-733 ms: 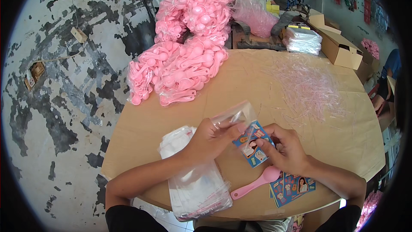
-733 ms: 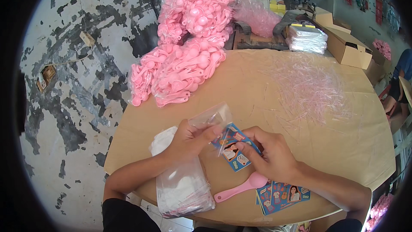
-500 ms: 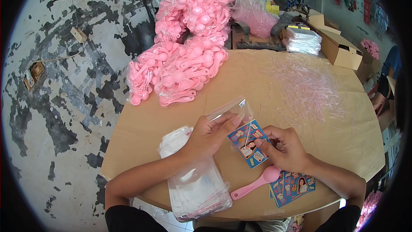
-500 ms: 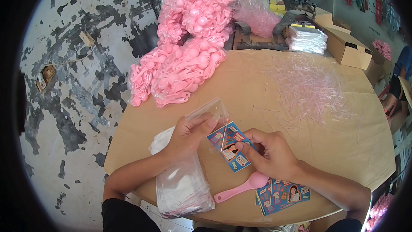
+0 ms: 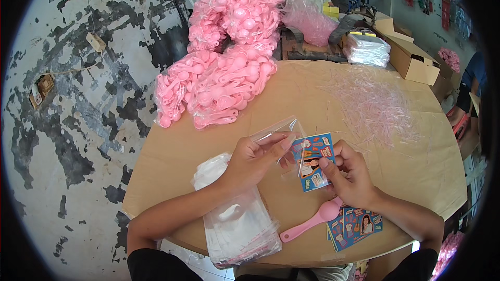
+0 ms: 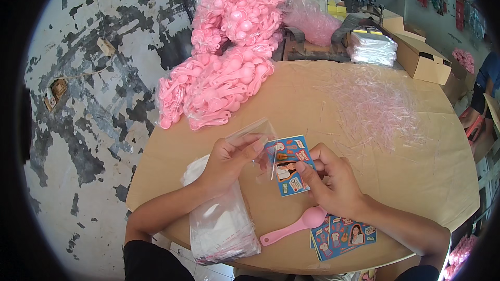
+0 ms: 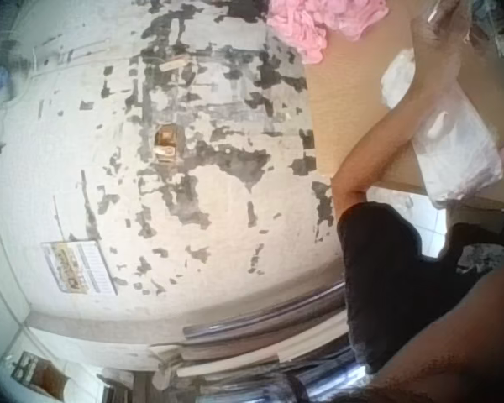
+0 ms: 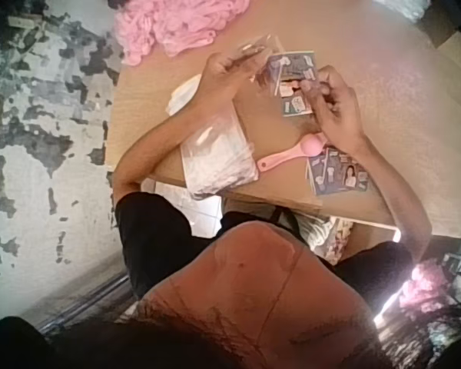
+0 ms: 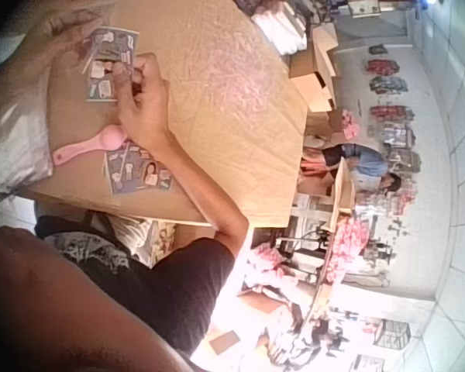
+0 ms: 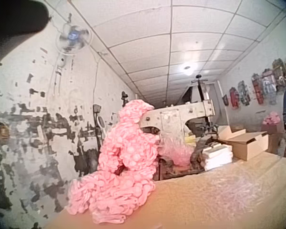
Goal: The person places a small printed card and a pink plastic spoon into a clear plastic bag, then seals the bag. The person repeats this process with additional items and later handles a larger bag containing many pink plastic spoons.
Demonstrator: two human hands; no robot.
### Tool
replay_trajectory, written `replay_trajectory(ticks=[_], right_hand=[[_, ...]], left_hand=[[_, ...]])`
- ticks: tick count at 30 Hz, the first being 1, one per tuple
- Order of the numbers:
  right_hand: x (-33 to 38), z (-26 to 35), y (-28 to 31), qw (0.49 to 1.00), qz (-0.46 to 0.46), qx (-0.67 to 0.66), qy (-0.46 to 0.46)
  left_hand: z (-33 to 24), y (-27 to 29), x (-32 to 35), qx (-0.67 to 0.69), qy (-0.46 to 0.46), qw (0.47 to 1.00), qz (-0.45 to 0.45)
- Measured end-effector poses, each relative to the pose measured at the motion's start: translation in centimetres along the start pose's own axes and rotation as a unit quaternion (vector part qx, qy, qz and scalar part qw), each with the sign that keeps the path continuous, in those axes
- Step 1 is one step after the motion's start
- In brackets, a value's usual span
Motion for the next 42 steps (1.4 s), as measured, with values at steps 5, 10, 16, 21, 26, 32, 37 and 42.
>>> replay_trajectory(ticks=[5,10,16,21,26,32,37,42], right_hand=[[0.1,-0.4,0.0,0.999,-0.012,-0.027,-0.019],[0.0,-0.5,0.1,1.0,-0.001,-0.018,-0.012],[0.0,-0.8,0.2,0.999,-0.011,-0.03,-0.031],[0.1,-0.6,0.3,0.999,0.014,-0.018,-0.038],[0.0,-0.8,-0.2,0.999,0.026,-0.017,0.039],[0.0,-1.1,-0.7,0.998,0.035,-0.041,0.033],[0.1,-1.8,-0.5,0.998,0.046,-0.003,0.033],[-0.2,0.1,-0.8,0.99,0.114,0.065,-0.048]], left_hand=[[0.3,0.6,0.0,0.039,-0.025,0.999,-0.011],[0.7,1.0,0.1,0.052,-0.021,0.998,-0.033],[0.3,0.9,-0.4,0.084,-0.018,0.996,-0.027],[0.8,1.3,-0.3,0.033,-0.032,0.999,-0.028],[0.8,1.2,-0.3,0.041,-0.014,0.999,-0.031],[0.1,0.3,-0.1,0.005,-0.003,1.0,-0.003],[0.0,0.0,-0.1,0.04,-0.01,0.999,0.014],[0.1,-0.7,0.2,-0.005,0.001,0.998,0.06]])
Point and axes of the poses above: each hand's wrist, its own x-axis away from the middle knuckle, its own y-axis out of the back of the hand, z = x × y, the point moved 5 cm from there along -x, towards the middle knuckle, and after that the axes turned 6 degrees about y, right-handed, at the moved point
